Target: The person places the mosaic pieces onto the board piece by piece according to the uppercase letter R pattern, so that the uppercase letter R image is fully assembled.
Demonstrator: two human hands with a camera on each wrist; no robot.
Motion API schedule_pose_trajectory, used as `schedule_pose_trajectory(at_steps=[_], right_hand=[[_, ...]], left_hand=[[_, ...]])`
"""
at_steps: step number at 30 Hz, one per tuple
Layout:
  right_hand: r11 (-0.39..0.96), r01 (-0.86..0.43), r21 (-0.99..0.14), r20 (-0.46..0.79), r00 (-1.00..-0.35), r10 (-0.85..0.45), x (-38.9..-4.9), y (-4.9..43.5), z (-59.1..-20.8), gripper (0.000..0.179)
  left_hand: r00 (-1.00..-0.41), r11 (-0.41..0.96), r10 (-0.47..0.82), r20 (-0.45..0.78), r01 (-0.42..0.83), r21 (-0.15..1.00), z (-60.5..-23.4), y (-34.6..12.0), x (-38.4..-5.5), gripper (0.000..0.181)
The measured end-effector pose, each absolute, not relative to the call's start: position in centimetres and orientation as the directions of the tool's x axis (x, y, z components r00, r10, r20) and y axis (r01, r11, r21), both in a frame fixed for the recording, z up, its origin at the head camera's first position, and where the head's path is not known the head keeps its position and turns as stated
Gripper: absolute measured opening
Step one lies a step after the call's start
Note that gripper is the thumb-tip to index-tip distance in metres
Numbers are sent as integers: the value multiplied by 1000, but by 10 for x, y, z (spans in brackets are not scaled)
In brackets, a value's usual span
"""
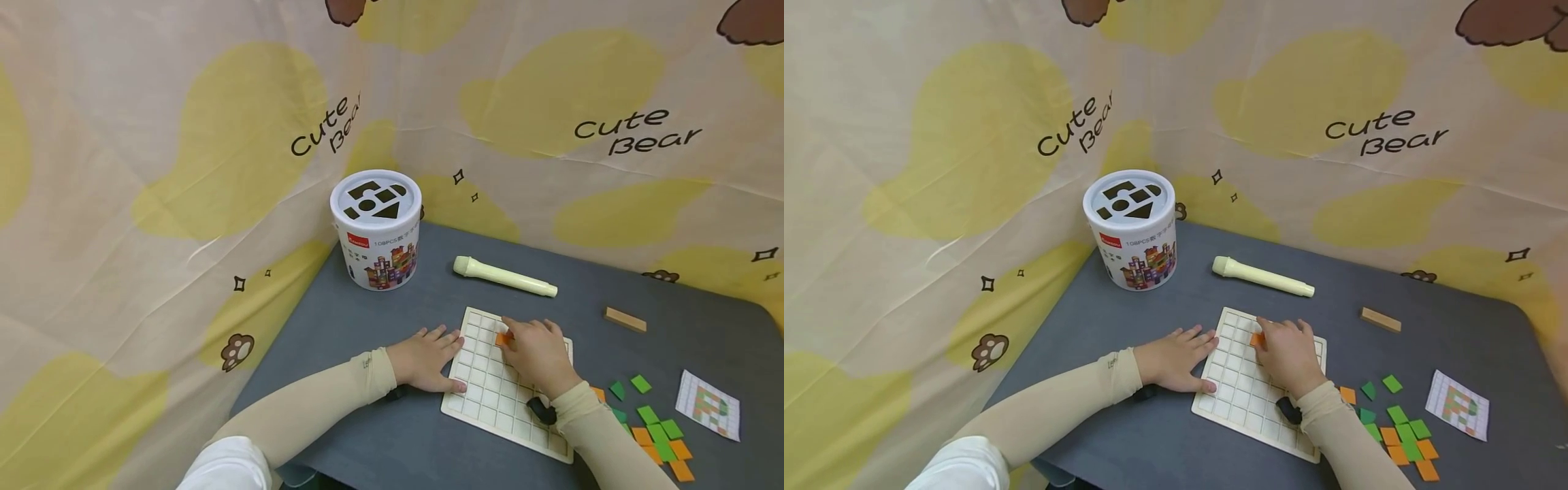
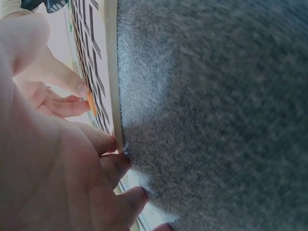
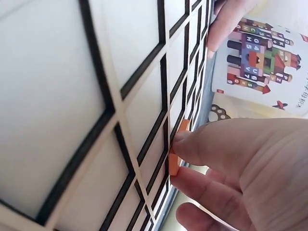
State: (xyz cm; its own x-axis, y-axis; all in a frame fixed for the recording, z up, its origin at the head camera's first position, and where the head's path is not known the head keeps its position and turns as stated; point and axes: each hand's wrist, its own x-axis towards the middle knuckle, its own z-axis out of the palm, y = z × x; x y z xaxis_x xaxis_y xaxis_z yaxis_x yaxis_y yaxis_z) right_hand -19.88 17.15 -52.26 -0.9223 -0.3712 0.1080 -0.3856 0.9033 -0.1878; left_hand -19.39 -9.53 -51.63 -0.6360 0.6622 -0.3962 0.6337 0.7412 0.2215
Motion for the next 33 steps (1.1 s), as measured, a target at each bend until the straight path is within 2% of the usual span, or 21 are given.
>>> schedule_pose_trajectory(at_steps=[19, 33], right_hand=[[899, -404, -168, 130, -913, -386, -199, 171, -523, 56], [915, -356, -189, 159, -931, -329, -187, 187, -508, 60]], left_hand=[[-639, 743, 659, -395, 634, 214, -518, -95, -195, 101], [-633, 745, 661, -402, 615, 256, -519, -96, -195, 100]])
